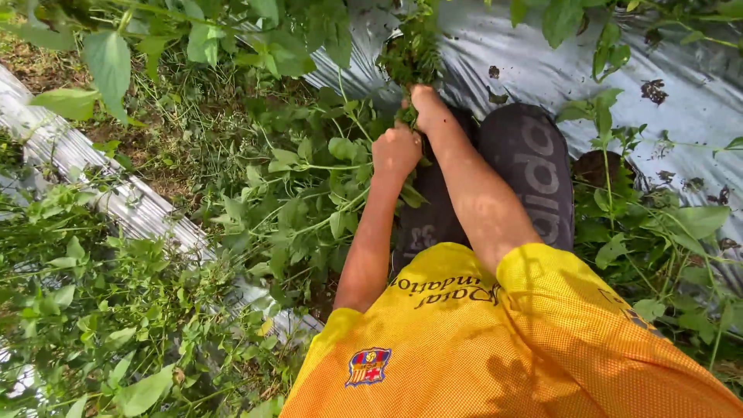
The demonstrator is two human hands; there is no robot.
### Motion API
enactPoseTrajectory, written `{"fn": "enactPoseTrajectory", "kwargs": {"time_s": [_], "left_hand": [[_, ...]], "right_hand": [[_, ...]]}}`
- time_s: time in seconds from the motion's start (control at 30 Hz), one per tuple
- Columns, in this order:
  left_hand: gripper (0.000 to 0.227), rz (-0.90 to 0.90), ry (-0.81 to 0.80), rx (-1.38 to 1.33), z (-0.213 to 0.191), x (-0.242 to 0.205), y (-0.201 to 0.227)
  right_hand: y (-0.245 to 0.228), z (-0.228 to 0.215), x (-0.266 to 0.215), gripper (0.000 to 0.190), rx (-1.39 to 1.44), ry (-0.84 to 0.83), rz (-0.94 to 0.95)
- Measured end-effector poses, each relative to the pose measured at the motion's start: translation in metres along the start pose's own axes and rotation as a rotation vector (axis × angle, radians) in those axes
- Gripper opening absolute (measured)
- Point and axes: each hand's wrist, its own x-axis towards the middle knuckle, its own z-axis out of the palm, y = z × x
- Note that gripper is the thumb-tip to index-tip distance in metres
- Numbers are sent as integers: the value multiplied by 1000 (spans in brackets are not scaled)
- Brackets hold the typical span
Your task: Pulling weeds and clearing vegetation from around a plant base in a garden bed
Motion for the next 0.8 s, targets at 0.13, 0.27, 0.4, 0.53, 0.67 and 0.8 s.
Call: {"fn": "enactPoseTrajectory", "kwargs": {"time_s": [0.13, 0.27, 0.4, 0.53, 0.67, 0.8], "left_hand": [[35, 35, 53, -63, -41, -22, 6], [31, -3, 127, -49, -28, -27, 14], [24, 48, 211, -237, 18, -23, -6], [37, 75, 238, -107, 9, 3, -8], [40, -39, 57, -243, -3, -15, -6], [56, 106, -8, -81, -26, -43, 2]], "right_hand": [[-20, 14, -14, 43, 95, 4, 40], [-8, 10, -58, 64, 319, 28, -146], [-56, 25, -56, 60, 377, -17, -337], [-56, 3, -40, 52, 447, -98, -538], [-62, 8, -39, 46, 504, -195, -730], [-13, -2, -43, 42, 535, -288, -786]]}}
